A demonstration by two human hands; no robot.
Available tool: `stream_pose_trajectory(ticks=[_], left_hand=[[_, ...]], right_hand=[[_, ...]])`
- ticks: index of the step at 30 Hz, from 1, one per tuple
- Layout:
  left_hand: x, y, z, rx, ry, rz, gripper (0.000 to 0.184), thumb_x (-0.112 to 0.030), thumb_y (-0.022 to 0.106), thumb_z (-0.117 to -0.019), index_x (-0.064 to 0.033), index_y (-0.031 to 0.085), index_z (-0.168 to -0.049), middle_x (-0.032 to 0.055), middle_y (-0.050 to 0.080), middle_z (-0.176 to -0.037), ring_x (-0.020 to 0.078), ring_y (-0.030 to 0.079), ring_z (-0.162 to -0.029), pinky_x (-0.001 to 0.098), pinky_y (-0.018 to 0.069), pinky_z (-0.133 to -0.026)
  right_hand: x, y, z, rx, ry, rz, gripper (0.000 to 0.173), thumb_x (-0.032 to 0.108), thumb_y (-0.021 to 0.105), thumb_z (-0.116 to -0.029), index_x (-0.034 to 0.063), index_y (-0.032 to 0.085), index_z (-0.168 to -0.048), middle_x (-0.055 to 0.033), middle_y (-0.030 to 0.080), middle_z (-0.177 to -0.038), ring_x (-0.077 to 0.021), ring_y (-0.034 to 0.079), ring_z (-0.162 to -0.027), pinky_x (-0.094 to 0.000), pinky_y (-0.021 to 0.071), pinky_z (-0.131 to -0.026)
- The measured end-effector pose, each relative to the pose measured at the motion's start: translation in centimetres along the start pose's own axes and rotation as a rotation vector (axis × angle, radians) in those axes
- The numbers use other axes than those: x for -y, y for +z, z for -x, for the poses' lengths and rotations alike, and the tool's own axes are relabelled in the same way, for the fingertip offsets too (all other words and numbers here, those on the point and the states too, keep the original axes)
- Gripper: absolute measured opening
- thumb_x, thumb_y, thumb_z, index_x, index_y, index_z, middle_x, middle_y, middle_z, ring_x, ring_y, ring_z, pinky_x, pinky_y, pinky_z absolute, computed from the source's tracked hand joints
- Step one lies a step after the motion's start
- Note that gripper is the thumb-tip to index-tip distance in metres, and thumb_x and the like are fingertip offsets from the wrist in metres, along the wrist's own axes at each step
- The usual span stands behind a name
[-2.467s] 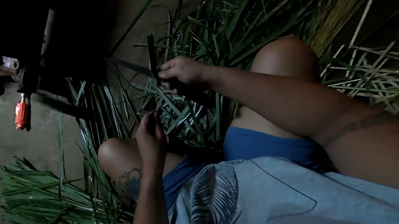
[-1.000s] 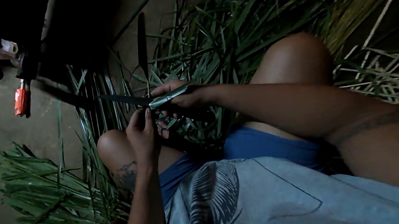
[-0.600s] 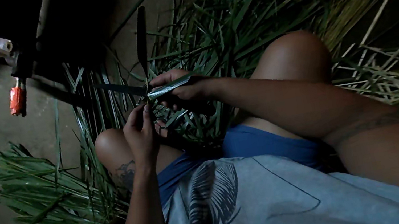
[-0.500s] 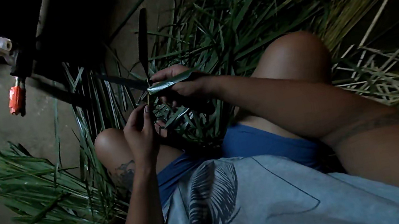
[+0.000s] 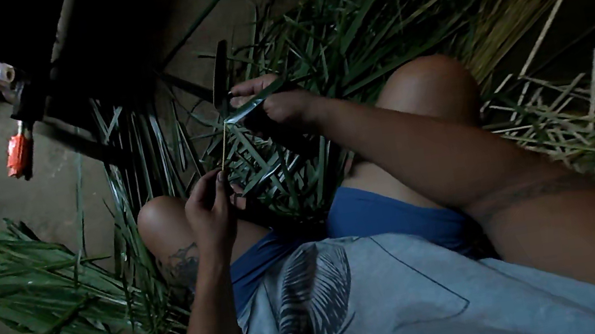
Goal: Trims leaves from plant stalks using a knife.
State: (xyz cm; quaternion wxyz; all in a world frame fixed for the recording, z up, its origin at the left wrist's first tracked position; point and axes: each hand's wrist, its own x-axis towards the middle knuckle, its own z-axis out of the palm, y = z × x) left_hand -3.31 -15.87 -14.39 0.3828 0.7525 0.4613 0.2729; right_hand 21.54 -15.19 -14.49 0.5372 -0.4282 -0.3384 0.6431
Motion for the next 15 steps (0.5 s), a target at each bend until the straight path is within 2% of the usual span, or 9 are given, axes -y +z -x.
stream_pose_trajectory(ticks=[4,8,11,15], left_hand=[[0.0,0.1,0.5,0.001,-0.013,-0.015,0.019,-0.018,0.058,-0.1055,-0.0072,0.07,-0.116,-0.0005,0.068,-0.086,0.0052,0.062,-0.067,0.0214,0.0543,-0.062],[0.4,0.2,0.9,0.006,-0.007,-0.037,0.018,-0.017,0.059,-0.105,-0.0069,0.07,-0.114,-0.0013,0.068,-0.085,0.0039,0.062,-0.067,0.0212,0.0548,-0.062],[1.1,-0.2,0.9,0.027,-0.011,-0.04,0.019,-0.018,0.059,-0.1051,-0.0068,0.07,-0.116,0.0001,0.069,-0.088,0.0058,0.064,-0.069,0.0237,0.0566,-0.065],[1.2,-0.5,0.8,0.017,-0.03,-0.094,0.019,-0.019,0.059,-0.1052,-0.006,0.07,-0.113,-0.0002,0.068,-0.084,0.0037,0.061,-0.066,0.0214,0.0537,-0.062]], right_hand=[[0.1,-0.7,-0.6,-0.103,0.052,0.026,0.033,0.025,0.048,-0.1106,0.0085,0.058,-0.137,-0.0055,0.06,-0.08,-0.0119,0.057,-0.057,-0.0245,0.0515,-0.052],[0.0,-1.2,-1.6,-0.209,0.112,0.002,0.031,0.028,0.049,-0.1101,0.0099,0.06,-0.134,-0.005,0.063,-0.083,-0.0116,0.059,-0.06,-0.0244,0.0514,-0.052],[0.2,-1.7,-2.4,-0.272,0.159,-0.03,0.034,0.029,0.049,-0.1101,0.0099,0.057,-0.137,-0.0062,0.064,-0.087,-0.0129,0.06,-0.06,-0.0255,0.0524,-0.052],[-0.4,-1.7,-3.6,-0.323,0.214,-0.033,0.032,0.028,0.051,-0.1095,0.0111,0.059,-0.135,-0.0069,0.064,-0.09,-0.013,0.059,-0.059,-0.025,0.0513,-0.05]])
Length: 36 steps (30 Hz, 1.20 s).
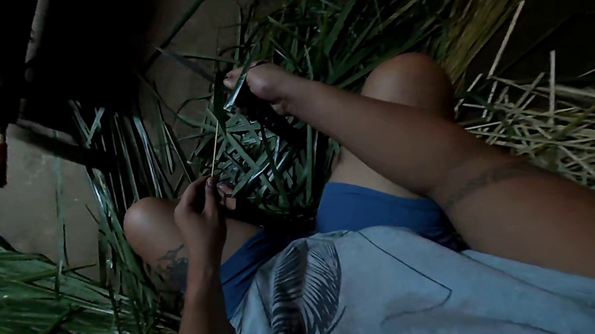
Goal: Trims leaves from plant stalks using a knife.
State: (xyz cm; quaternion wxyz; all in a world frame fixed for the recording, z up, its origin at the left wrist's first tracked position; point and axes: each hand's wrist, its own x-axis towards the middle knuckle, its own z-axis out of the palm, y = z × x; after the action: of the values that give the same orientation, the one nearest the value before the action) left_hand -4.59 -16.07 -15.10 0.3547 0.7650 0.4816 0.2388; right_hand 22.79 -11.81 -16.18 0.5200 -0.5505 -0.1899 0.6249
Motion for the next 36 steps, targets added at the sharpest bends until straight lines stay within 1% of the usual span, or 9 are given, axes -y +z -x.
stream_pose_trajectory(ticks=[6,10,15,18,20,22,24,31,36], left_hand=[[0.8,-1.6,0.4,0.054,-0.116,-0.104,0.022,-0.022,0.058,-0.1058,-0.0061,0.07,-0.116,0.0031,0.07,-0.091,0.0064,0.065,-0.074,0.0267,0.057,-0.071],[2.8,-5.2,-0.4,0.083,-0.035,-0.404,0.022,-0.019,0.061,-0.104,-0.0052,0.07,-0.118,0.0082,0.071,-0.095,0.0154,0.067,-0.08,0.0386,0.0578,-0.077],[-0.1,-7.3,-3.4,0.051,-0.023,-0.698,0.025,-0.022,0.056,-0.1055,-0.0178,0.072,-0.125,0.0161,0.068,-0.119,0.0385,0.064,-0.112,0.066,0.0462,-0.095],[-2.3,-7.9,-5.7,0.095,0.056,-0.863,0.027,-0.013,0.064,-0.0979,-0.0227,0.075,-0.121,0.0152,0.068,-0.123,0.0403,0.059,-0.121,0.0688,0.0394,-0.103],[-2.0,-8.3,-8.3,0.15,0.161,-0.985,0.029,-0.014,0.066,-0.0957,-0.0303,0.075,-0.118,0.0071,0.07,-0.12,0.0331,0.06,-0.121,0.0654,0.0331,-0.112],[-2.0,-8.6,-11.3,0.253,0.293,-1.035,0.028,-0.014,0.064,-0.0971,-0.0308,0.075,-0.116,0.0019,0.071,-0.117,0.0287,0.06,-0.122,0.0672,0.02,-0.119],[-2.1,-8.3,-14.3,0.359,0.437,-1.057,0.026,-0.013,0.06,-0.0987,-0.0292,0.075,-0.112,-0.0006,0.07,-0.115,0.0261,0.06,-0.121,0.0674,0.0131,-0.122],[-9.2,-4.9,-20.9,0.51,0.759,-1.023,0.027,-0.014,0.056,-0.1018,-0.0284,0.075,-0.115,0.0009,0.069,-0.121,0.025,0.057,-0.127,0.0579,0.025,-0.122],[-13.5,-1.2,-23.2,0.553,0.972,-0.962,0.027,-0.014,0.05,-0.1042,-0.0207,0.074,-0.117,0.0051,0.068,-0.125,0.027,0.057,-0.129,0.0567,0.0292,-0.12]], right_hand=[[-0.3,-1.4,-3.0,-0.192,-0.119,0.049,0.031,0.03,0.043,-0.1109,0.0075,0.063,-0.12,-0.0045,0.066,-0.093,-0.0127,0.062,-0.073,-0.0305,0.0548,-0.065],[0.8,-3.3,-3.3,-0.304,-0.216,0.69,0.024,0.015,0.05,-0.1048,0.0052,0.067,-0.117,-0.0122,0.068,-0.102,-0.0242,0.064,-0.087,-0.0469,0.053,-0.079],[-2.1,-2.4,-2.5,-0.224,-0.108,1.172,0.048,0.015,0.059,-0.0998,0.0062,0.048,-0.145,-0.0259,0.065,-0.124,-0.0454,0.065,-0.112,-0.0664,0.0525,-0.09],[-1.9,-1.5,-1.1,-0.247,-0.137,1.163,0.072,0.006,0.064,-0.0928,0.0096,0.031,-0.157,-0.0299,0.064,-0.121,-0.0505,0.066,-0.106,-0.0696,0.0534,-0.084],[-2.1,-1.8,-1.2,-0.255,-0.215,1.126,0.062,0.008,0.06,-0.0959,0.0143,0.037,-0.153,-0.0309,0.066,-0.109,-0.0522,0.068,-0.093,-0.0712,0.0534,-0.073],[-2.0,-2.2,-1.3,-0.188,-0.229,1.024,0.043,0.014,0.051,-0.1046,0.0156,0.05,-0.147,-0.0275,0.068,-0.108,-0.0462,0.069,-0.09,-0.0668,0.0546,-0.075],[-1.4,-2.0,-0.5,-0.08,-0.139,0.847,0.042,0.026,0.044,-0.1117,0.018,0.047,-0.152,-0.0165,0.07,-0.105,-0.0285,0.069,-0.078,-0.0474,0.0587,-0.071],[1.3,-2.2,3.3,-0.077,-0.186,0.744,0.04,0.012,0.041,-0.1092,0.0152,0.056,-0.146,-0.0132,0.067,-0.121,-0.0183,0.068,-0.076,-0.0372,0.059,-0.069],[2.3,-4.4,8.5,-0.129,-0.221,0.639,0.036,0.034,0.046,-0.1105,0.0054,0.066,-0.12,-0.0098,0.063,-0.09,-0.0167,0.06,-0.068,-0.0362,0.0537,-0.065]])
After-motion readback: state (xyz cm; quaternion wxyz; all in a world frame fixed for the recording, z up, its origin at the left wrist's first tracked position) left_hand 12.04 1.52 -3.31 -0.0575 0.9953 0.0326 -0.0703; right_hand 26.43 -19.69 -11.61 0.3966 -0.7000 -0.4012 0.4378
